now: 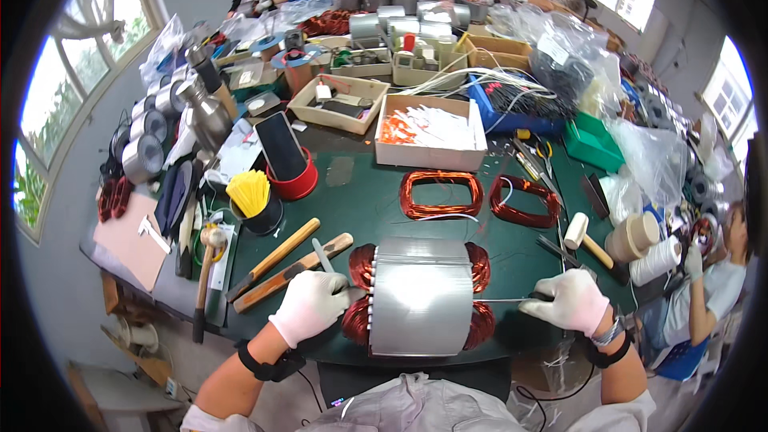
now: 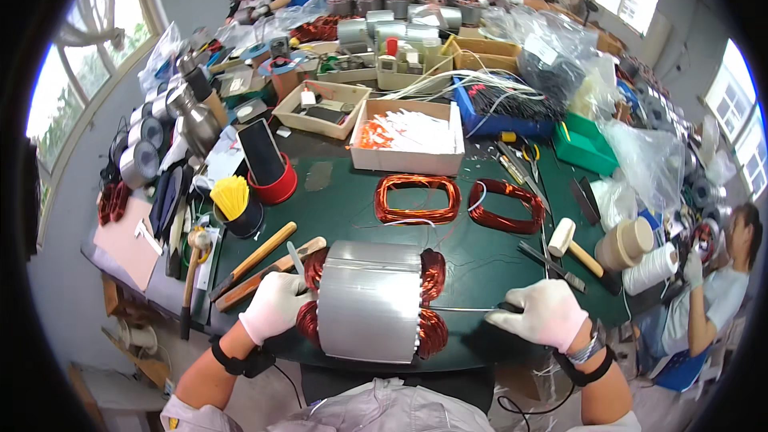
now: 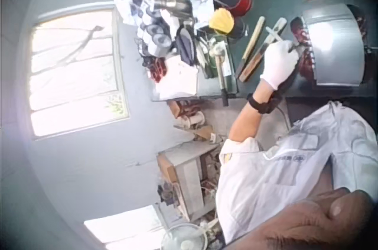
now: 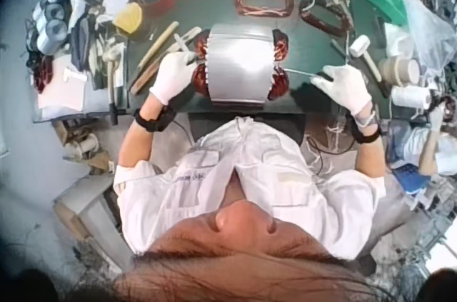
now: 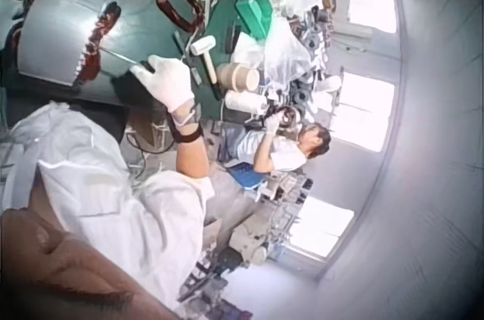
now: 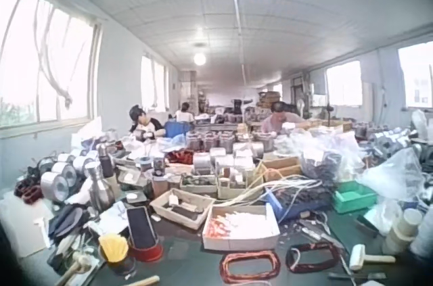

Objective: Manually winding and positioning copper coils inside a motor stator using tools and hand pressure.

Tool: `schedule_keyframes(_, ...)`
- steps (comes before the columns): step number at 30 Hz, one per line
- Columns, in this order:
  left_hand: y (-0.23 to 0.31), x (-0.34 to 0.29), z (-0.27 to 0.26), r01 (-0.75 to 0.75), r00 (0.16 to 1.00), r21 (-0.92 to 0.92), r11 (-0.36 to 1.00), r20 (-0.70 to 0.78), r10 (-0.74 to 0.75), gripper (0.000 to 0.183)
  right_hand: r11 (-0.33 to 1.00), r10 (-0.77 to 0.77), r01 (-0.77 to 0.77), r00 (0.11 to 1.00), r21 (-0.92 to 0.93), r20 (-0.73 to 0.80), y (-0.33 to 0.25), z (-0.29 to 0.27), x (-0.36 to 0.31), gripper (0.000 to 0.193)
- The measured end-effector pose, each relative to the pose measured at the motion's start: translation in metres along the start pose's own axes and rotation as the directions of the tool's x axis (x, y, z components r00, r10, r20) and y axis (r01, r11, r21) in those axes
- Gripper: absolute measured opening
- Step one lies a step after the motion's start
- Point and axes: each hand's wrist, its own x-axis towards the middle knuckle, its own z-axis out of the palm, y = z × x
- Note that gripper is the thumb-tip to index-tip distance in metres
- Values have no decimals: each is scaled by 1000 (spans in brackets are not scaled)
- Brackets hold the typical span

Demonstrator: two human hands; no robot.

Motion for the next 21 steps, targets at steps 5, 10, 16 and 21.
schedule_keyframes(5,10,11,8,82,995,-46,996,62,-79,28,995,45,-45,999,86,2,34,13,-5,49)
schedule_keyframes(10,1,7,22,-143,989,39,989,33,142,25,999,-3,3,1000,50,-2,22,-3,-8,44)
schedule_keyframes(16,4,7,10,14,996,-244,970,93,9,24,1000,-11,10,1000,29,28,60,-14,-22,46)
schedule_keyframes(21,-20,20,-25,-229,963,319,920,-61,261,13,768,495,-517,854,378,162,95,-1,-67,27)
